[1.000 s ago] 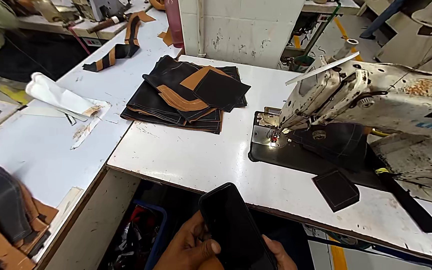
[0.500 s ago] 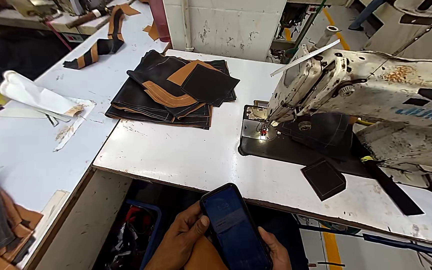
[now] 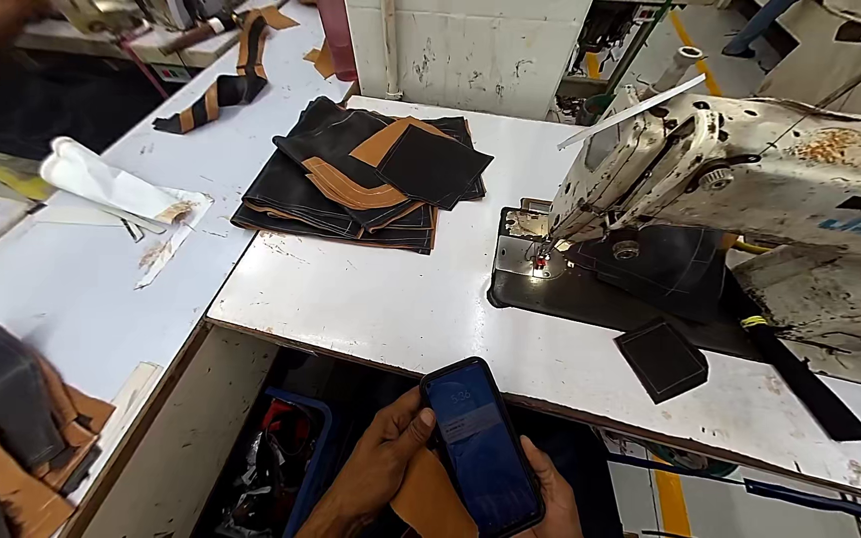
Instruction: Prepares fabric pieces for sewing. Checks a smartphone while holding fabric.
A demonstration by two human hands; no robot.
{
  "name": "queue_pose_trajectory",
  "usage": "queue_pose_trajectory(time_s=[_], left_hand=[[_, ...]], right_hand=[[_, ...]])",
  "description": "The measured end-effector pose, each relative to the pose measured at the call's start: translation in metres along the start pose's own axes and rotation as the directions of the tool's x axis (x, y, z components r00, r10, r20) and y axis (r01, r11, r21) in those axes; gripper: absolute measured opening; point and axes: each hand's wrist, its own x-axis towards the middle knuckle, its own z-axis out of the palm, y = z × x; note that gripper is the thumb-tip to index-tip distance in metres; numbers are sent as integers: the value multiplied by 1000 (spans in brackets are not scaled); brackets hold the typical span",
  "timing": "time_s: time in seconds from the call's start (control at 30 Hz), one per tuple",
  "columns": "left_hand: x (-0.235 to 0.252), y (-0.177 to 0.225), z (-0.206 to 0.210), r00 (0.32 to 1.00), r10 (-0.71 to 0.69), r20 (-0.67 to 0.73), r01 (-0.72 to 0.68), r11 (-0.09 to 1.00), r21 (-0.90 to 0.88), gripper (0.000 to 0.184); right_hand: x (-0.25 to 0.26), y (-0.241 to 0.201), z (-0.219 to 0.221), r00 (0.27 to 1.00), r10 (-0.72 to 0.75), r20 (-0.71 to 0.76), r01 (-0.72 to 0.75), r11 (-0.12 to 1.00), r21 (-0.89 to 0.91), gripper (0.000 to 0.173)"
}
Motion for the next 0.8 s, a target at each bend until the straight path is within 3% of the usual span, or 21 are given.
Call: queue_pose_trajectory(time_s=[0.8], left_hand=[[3, -2, -1, 1000, -25, 2, 25, 999, 23, 36]], right_hand=[[1, 0, -7, 1000, -12, 14, 12, 1000, -6, 45]])
